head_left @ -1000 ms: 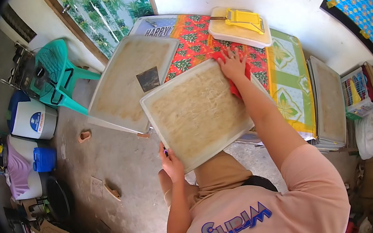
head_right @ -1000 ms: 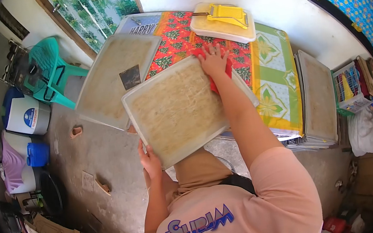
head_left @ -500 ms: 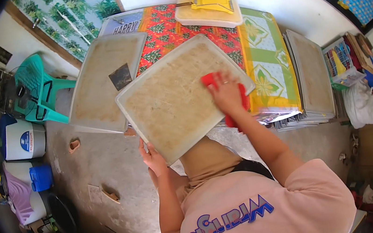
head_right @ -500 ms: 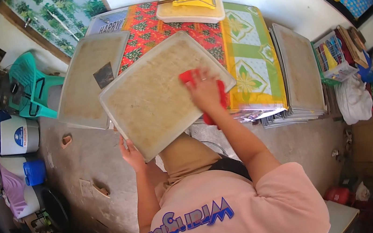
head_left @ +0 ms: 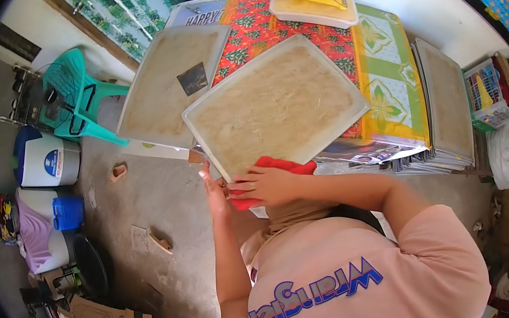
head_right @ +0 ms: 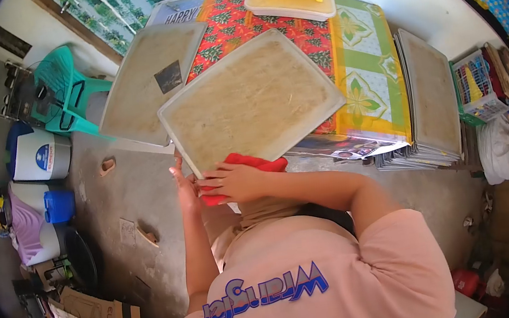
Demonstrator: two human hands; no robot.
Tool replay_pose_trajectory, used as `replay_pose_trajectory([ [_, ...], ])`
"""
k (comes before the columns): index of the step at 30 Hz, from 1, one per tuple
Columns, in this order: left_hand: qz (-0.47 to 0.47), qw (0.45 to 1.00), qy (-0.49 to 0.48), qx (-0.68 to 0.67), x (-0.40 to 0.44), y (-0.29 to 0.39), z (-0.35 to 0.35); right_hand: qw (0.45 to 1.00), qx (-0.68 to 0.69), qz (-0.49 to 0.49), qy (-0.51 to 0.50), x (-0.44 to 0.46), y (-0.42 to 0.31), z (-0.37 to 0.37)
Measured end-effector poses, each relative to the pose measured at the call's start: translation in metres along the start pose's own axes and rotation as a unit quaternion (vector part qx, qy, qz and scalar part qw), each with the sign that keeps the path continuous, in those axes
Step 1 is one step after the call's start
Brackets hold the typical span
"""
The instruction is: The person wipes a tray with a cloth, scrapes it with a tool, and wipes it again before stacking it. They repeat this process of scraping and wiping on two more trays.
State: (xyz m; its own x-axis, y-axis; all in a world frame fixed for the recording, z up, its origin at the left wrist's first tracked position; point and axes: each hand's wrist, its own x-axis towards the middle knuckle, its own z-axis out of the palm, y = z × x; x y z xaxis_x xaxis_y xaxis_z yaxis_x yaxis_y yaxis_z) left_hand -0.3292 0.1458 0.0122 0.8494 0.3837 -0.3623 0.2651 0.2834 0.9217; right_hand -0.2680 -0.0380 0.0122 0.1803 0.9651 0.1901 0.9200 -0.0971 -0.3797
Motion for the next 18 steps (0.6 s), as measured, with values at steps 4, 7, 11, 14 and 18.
replay_pose_trajectory([
  [4, -0.017, 1.000, 0.016, -0.015, 0.003, 0.000, 0.012, 0.987, -0.054, 0.150, 0.006, -0.065, 0.024, -0.046],
  [7, -0.051, 0.995, 0.025, -0.080, 0.010, -0.006, 0.005, 0.914, -0.206, 0.343, 0.069, -0.129, 0.051, -0.065],
  [11, 0.147, 0.966, 0.104, 0.186, 0.047, -0.079, -0.057, 0.790, -0.280, 0.519, 0.166, -0.224, 0.085, -0.067],
  [14, 0.072, 0.880, 0.109, 0.457, 0.027, -0.059, -0.075, 0.712, -0.158, 0.622, 0.284, -0.256, 0.068, -0.093],
  [18, 0.218, 0.794, 0.175, 0.540, -0.022, -0.024, -0.033, 0.679, 0.009, 0.605, 0.416, -0.261, 0.055, -0.126],
])
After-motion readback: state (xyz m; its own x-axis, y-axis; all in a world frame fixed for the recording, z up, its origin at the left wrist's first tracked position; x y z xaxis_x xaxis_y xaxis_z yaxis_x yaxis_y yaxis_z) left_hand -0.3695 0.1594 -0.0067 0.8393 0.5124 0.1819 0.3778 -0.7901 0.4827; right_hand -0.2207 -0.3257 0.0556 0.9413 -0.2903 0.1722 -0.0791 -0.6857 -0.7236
